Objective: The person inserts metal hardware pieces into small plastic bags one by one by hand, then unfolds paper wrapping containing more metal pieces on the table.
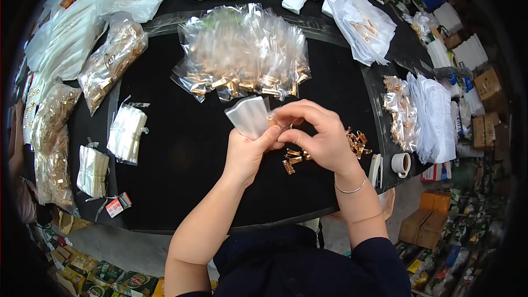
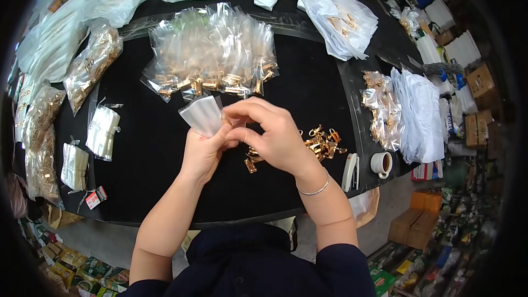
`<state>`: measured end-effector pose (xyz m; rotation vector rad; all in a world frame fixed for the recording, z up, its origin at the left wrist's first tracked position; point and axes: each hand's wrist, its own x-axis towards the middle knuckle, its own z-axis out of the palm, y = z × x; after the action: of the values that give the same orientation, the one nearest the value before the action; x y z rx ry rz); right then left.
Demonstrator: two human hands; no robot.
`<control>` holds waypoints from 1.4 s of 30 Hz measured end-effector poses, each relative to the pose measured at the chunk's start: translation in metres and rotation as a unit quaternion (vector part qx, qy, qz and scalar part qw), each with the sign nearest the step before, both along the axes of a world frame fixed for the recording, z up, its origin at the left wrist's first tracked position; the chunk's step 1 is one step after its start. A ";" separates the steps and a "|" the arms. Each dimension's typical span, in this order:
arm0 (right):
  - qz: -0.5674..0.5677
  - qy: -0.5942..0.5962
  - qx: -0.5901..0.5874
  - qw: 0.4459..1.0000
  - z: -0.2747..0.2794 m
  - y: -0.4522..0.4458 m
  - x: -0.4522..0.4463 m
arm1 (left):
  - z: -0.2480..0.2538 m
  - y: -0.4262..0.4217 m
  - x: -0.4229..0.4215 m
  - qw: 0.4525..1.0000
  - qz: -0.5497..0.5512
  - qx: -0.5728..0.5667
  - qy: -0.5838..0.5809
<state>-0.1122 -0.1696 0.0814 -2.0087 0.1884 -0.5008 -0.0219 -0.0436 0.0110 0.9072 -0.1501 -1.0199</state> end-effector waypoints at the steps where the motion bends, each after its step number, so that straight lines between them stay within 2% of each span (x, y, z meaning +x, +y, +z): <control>1: 0.001 0.003 -0.020 1.000 0.000 0.001 0.002 | 0.000 -0.001 0.002 1.000 0.001 -0.001 -0.004; 5: -0.022 -0.044 0.055 0.997 0.013 -0.017 0.005 | -0.001 -0.002 0.002 1.000 0.003 0.004 -0.029; 6: -0.024 -0.045 0.055 0.997 0.014 -0.024 0.009 | -0.001 -0.003 0.005 0.998 0.047 0.020 -0.030; 8: -0.033 -0.006 0.004 0.999 0.015 -0.044 0.021 | -0.002 -0.005 0.012 0.989 0.134 0.052 -0.030; 12: -0.052 0.038 -0.060 0.996 -0.010 -0.067 0.042 | 0.005 -0.001 0.018 0.991 0.126 0.049 0.019; 14: -0.056 0.050 -0.080 0.994 -0.015 -0.069 0.042 | 0.001 0.000 0.019 0.992 0.110 0.056 0.001; 17: -0.105 -0.021 -0.200 0.974 -0.001 -0.044 0.017 | -0.008 0.003 0.017 0.994 0.078 0.074 -0.022; 19: 0.036 0.076 -0.194 0.977 -0.004 -0.037 -0.009 | -0.010 0.001 0.015 0.993 0.093 0.070 -0.034; 20: 0.038 0.076 -0.193 0.977 -0.008 -0.030 -0.021 | -0.010 0.000 0.015 0.992 0.101 0.067 -0.042; 22: 0.100 0.229 -0.293 0.923 -0.017 -0.020 -0.038 | -0.003 -0.001 0.015 0.992 0.102 0.065 -0.030; 27: 0.098 0.235 -0.268 0.929 -0.022 -0.014 -0.036 | -0.004 0.003 0.013 0.996 0.061 0.057 -0.023; 31: 0.103 0.282 -0.201 0.932 -0.021 -0.018 -0.033 | 0.002 0.004 0.017 0.999 0.030 0.042 -0.012; 35: 0.078 0.217 -0.158 0.960 -0.013 -0.022 -0.032 | 0.005 0.003 0.015 0.999 0.022 0.043 0.004; 38: -0.047 0.021 -0.068 0.996 0.014 -0.020 -0.019 | 0.004 0.003 0.014 0.998 0.018 0.052 -0.002; 42: -0.055 -0.034 -0.157 0.985 0.030 -0.013 0.004 | 0.003 0.002 0.013 0.998 0.007 0.056 -0.030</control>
<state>-0.1079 -0.1826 0.1110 -2.2924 0.1878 -0.7038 -0.0085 -0.0414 0.0140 1.0401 -0.1375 -0.9968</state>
